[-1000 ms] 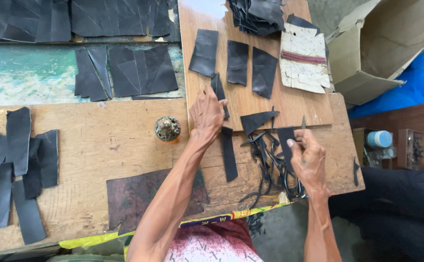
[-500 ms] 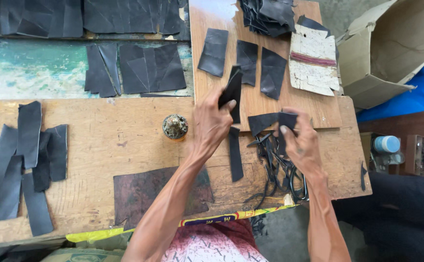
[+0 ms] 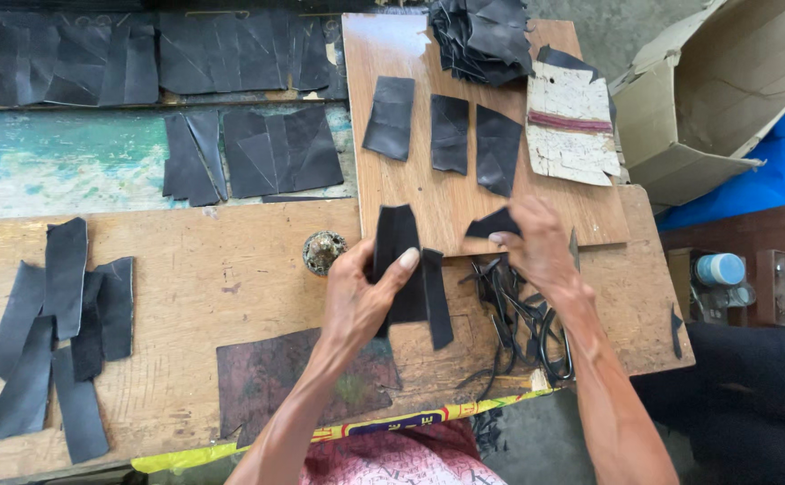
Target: The person arranges and aligns multiple black rubber strips on a wooden workbench. They handle the pieces by hand, folding and positioning them into specific configurations. The person also uses a small container of adhesive, applying it to the rubber pieces to bond them together.
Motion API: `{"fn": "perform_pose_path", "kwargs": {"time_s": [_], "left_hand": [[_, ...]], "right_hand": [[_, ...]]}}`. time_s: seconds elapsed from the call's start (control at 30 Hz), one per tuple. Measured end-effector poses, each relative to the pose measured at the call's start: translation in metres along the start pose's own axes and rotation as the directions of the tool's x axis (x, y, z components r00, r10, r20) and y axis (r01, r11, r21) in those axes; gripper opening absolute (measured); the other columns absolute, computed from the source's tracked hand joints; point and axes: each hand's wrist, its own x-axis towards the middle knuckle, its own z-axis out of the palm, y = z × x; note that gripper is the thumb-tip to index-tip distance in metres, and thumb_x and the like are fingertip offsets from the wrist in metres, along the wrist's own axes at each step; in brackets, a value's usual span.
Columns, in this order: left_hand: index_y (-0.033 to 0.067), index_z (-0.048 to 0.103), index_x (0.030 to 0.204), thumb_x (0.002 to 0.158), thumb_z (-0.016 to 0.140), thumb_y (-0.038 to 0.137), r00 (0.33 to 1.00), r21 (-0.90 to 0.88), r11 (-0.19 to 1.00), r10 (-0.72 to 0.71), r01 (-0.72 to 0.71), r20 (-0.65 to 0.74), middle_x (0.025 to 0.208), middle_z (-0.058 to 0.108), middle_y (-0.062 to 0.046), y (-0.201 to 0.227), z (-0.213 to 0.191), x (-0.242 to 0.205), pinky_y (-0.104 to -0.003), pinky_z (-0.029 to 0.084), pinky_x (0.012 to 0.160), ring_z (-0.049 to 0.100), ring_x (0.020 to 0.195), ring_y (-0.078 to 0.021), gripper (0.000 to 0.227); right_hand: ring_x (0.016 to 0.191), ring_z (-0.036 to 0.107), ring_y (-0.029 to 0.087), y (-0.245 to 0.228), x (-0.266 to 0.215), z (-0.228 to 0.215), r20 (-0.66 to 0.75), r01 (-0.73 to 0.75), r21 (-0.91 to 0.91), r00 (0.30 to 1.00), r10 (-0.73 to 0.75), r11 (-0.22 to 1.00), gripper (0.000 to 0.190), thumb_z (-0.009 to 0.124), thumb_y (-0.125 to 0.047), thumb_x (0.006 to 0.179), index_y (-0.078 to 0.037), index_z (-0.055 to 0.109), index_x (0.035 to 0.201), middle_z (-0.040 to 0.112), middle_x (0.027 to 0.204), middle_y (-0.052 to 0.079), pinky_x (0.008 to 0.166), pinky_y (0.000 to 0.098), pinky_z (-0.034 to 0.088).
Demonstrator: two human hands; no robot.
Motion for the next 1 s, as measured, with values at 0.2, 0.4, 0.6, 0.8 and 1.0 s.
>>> {"fn": "perform_pose_path", "kwargs": {"time_s": [0.2,0.4,0.6,0.8,1.0], "left_hand": [[0.0019,0.070,0.106,0.099,0.068,0.026,0.997,-0.149,0.988,-0.054,0.047,-0.045,0.088,0.074,-0.005,-0.001,-0.030,-0.028,-0.024,0.056,0.064,0.066,0.074,-0.0080,0.026],[0.0040,0.070,0.108,0.102,0.056,0.028,0.985,-0.361,0.917,-0.173,0.170,0.024,0.091,0.078,-0.004,-0.002,-0.035,-0.038,-0.023,0.058,0.064,0.068,0.073,-0.0074,0.028],[-0.0010,0.076,0.106,0.090,0.072,0.014,0.978,-0.357,0.912,-0.209,0.204,0.024,0.088,0.079,-0.005,-0.023,-0.026,-0.048,-0.025,0.060,0.064,0.071,0.073,-0.0088,0.023],[-0.0031,0.078,0.105,0.090,0.078,0.013,0.978,-0.314,0.932,-0.205,0.182,-0.041,0.085,0.076,-0.005,-0.049,-0.016,-0.049,-0.024,0.055,0.062,0.066,0.071,-0.0083,0.022],[0.0001,0.076,0.106,0.095,0.067,0.022,0.972,-0.429,0.881,-0.232,0.199,-0.025,0.088,0.079,-0.004,-0.040,-0.018,-0.055,-0.025,0.059,0.066,0.069,0.074,-0.0081,0.026]], "right_hand": [[0.086,0.067,0.017,-0.040,-0.060,-0.008,0.140,-0.303,0.792,0.935,0.326,0.530,0.043,0.075,-0.032,0.086,-0.004,0.068,0.117,0.073,0.097,0.005,0.080,0.0379,0.055],[0.094,0.056,0.039,-0.091,-0.079,0.076,-0.307,-0.007,0.134,0.951,0.048,0.991,0.043,0.080,-0.015,0.076,0.004,0.058,0.107,0.058,0.103,0.020,0.083,0.0468,0.045],[0.097,0.062,0.036,-0.080,-0.078,0.079,-0.209,-0.077,0.336,0.966,0.154,0.939,0.039,0.081,-0.004,0.075,-0.001,0.057,0.106,0.063,0.099,0.018,0.086,0.0448,0.049],[0.111,0.062,0.042,-0.087,-0.074,0.063,-0.160,-0.045,0.407,0.980,0.119,0.912,0.069,0.079,0.001,0.068,0.005,0.051,0.130,0.063,0.117,0.026,0.094,0.0432,0.050],[0.098,0.073,0.028,-0.071,-0.075,0.048,0.043,-0.207,0.509,0.975,0.216,0.836,0.047,0.080,-0.003,0.082,-0.002,0.061,0.125,0.074,0.106,0.015,0.087,0.0368,0.057]]}}
